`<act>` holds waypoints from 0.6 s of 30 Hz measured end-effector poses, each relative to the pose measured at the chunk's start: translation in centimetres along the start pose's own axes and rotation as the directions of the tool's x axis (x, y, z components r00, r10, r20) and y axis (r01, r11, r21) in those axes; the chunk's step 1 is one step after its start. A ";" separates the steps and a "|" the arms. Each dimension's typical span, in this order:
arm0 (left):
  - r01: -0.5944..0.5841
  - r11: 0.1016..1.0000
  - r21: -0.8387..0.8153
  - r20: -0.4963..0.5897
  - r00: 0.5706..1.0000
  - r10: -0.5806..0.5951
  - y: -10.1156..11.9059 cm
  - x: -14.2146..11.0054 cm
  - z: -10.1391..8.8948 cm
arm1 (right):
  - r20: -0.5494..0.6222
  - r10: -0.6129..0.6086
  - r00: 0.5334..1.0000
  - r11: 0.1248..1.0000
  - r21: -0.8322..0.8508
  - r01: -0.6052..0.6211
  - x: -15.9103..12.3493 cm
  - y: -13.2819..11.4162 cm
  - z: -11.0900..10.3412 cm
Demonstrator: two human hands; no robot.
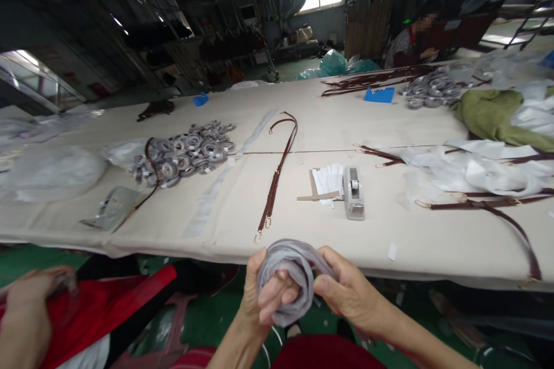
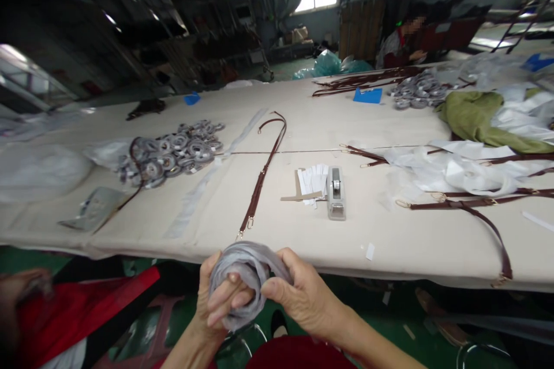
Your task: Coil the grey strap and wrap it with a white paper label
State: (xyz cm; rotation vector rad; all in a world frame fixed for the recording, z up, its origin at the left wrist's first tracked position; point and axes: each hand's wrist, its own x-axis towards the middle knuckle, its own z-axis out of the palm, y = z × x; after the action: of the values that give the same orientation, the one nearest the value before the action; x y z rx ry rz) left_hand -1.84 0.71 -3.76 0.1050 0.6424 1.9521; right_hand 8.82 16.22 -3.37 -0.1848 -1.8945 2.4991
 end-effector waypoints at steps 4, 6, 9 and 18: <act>-0.073 0.985 -0.157 -0.017 0.997 0.071 -0.6 1.0 0.3 | -0.139 -0.126 0.982 0.968 -0.233 0.091 0.8 1.5 1.7; -0.097 0.973 -0.208 -0.025 0.995 0.094 -0.9 1.4 0.6 | -0.173 -0.141 0.975 0.962 -0.256 0.094 1.3 2.0 2.3; -0.153 0.966 -0.209 -0.076 0.987 0.140 -1.2 1.9 1.0 | -0.203 -0.144 0.969 0.963 -0.254 0.090 1.6 2.3 2.8; -0.269 0.947 -0.173 -0.173 0.955 0.240 -2.0 2.3 0.7 | -0.284 -0.131 0.950 0.932 -0.363 0.021 1.2 3.0 3.6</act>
State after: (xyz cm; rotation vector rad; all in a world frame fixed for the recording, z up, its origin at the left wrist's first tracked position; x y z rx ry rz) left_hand -1.07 3.61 -4.60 -0.0859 0.5518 2.2803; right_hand 7.50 12.00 -5.38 -0.4564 -2.1456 1.9194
